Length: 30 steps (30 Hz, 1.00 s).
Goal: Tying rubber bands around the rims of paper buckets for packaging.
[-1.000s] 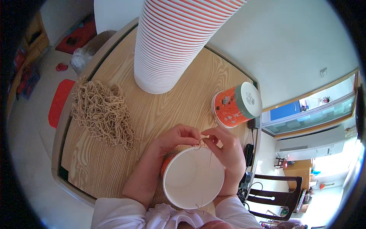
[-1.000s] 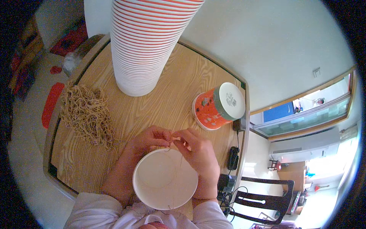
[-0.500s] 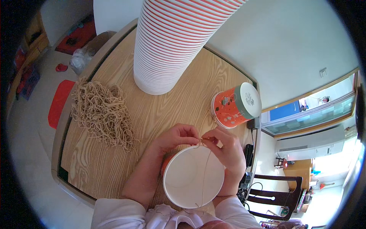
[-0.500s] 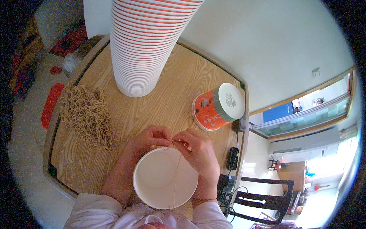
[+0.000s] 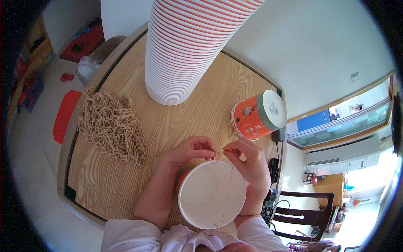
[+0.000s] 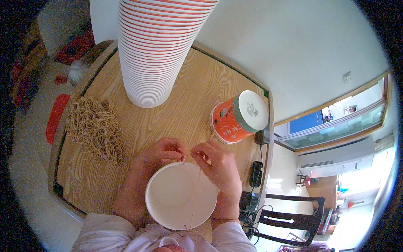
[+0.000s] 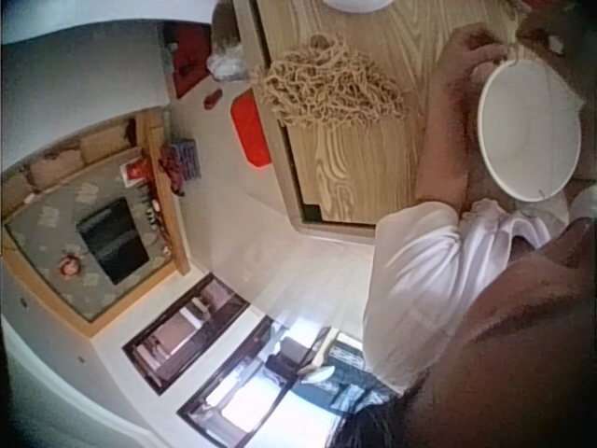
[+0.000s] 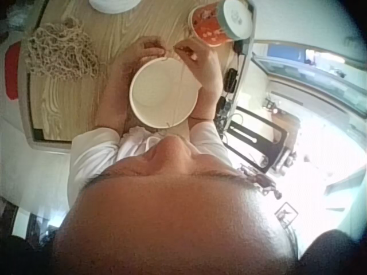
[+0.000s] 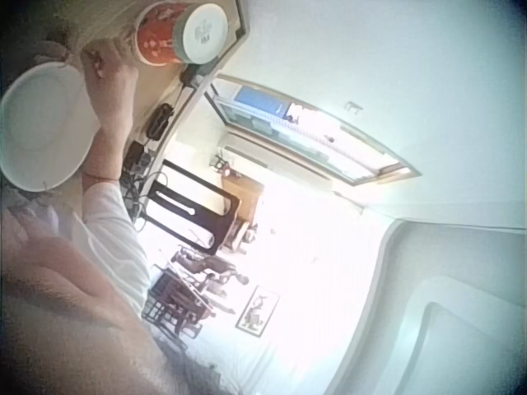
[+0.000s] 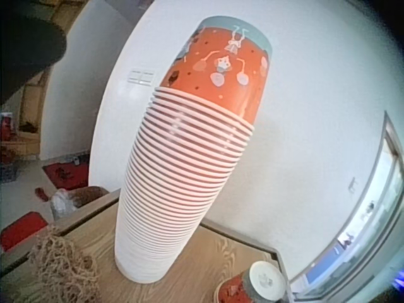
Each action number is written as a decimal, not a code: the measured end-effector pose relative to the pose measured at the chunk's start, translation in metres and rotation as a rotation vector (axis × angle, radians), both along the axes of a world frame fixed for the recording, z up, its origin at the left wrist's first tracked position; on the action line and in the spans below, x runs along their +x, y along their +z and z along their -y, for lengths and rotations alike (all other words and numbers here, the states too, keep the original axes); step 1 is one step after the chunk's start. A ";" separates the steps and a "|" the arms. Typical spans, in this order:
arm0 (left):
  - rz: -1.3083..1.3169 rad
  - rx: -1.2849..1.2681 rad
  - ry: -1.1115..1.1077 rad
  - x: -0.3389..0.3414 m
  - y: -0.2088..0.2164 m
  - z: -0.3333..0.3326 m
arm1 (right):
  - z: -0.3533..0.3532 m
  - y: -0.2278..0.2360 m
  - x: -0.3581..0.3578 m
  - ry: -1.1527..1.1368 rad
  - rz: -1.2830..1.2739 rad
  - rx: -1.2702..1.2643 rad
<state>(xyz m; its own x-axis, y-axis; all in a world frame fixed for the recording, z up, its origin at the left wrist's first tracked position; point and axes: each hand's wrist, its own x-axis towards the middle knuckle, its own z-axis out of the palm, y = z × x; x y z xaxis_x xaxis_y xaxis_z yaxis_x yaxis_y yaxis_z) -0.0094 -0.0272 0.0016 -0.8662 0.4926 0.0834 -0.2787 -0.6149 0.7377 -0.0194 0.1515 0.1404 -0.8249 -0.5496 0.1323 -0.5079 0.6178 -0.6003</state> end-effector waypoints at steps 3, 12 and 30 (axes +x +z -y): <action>-0.008 -0.084 -0.005 0.000 0.004 -0.001 | 0.001 -0.004 -0.001 0.022 -0.010 0.012; 0.018 -0.016 0.044 -0.001 -0.005 -0.008 | 0.001 -0.003 -0.005 0.206 -0.062 0.074; -0.079 0.001 0.001 -0.001 -0.003 -0.001 | -0.005 -0.004 -0.006 0.111 -0.043 0.029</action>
<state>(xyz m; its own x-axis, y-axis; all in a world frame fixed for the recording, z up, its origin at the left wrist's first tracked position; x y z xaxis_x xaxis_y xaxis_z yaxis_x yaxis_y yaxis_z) -0.0101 -0.0265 -0.0013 -0.8572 0.4918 0.1526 -0.2188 -0.6161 0.7567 -0.0254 0.1565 0.1367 -0.7526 -0.6414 0.1487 -0.5991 0.5734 -0.5589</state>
